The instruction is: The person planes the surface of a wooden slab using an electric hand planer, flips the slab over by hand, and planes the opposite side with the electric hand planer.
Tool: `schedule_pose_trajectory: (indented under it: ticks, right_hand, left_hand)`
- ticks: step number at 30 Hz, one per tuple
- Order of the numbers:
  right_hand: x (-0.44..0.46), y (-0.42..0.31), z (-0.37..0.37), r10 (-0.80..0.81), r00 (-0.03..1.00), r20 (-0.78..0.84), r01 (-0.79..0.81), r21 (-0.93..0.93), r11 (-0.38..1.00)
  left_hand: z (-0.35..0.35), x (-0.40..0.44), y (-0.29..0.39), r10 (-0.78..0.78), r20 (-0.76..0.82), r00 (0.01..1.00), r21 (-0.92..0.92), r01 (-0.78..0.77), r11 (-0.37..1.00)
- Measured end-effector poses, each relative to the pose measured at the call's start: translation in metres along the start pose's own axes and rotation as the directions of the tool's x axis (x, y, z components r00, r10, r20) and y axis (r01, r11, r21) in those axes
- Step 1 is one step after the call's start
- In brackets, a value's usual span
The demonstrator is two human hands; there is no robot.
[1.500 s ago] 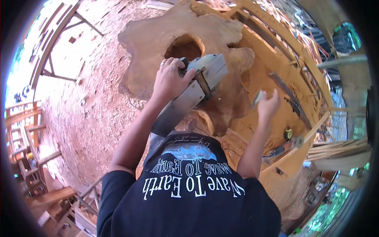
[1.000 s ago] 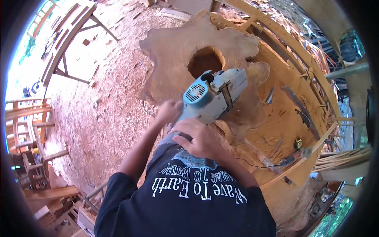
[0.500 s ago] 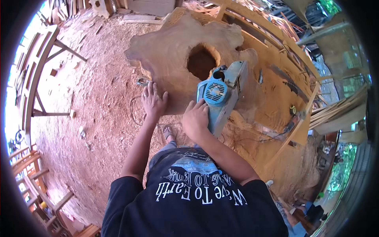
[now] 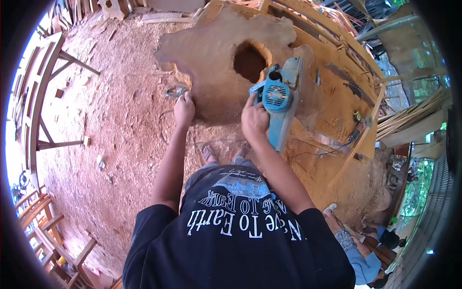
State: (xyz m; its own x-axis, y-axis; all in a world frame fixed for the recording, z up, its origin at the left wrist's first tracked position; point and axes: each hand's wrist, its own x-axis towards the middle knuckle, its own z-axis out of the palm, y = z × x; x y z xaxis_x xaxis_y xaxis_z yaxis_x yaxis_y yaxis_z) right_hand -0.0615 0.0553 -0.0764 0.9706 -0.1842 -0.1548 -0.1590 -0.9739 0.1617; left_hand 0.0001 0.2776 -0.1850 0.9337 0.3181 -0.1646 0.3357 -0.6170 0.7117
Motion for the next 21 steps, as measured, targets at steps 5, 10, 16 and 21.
schedule_pose_trajectory:
  ticks: [5, 10, 16, 21]
  right_hand:
    - [-0.015, 0.064, -0.029, 0.025, 0.999, -0.046, -0.015, 0.221, 0.975]
    - [-0.034, 0.114, -0.076, 0.267, 0.964, 0.018, -0.257, 0.339, 0.905]
    - [-0.096, 0.166, -0.067, 0.180, 0.953, 0.244, -0.268, 0.956, 0.118]
    - [-0.099, 0.120, -0.042, 0.120, 0.930, 0.347, -0.331, 0.934, -0.133]
  left_hand:
    - [-0.006, 0.003, -0.040, -0.285, 0.225, 0.932, -0.259, 0.339, 0.904]
    - [-0.010, -0.006, -0.028, -0.199, 0.104, 0.974, -0.153, 0.214, 0.965]
    - [-0.007, 0.001, 0.010, -0.156, 0.158, 0.975, -0.012, 0.160, 0.987]
    - [-0.006, 0.001, 0.009, -0.167, 0.073, 0.983, -0.061, 0.172, 0.983]
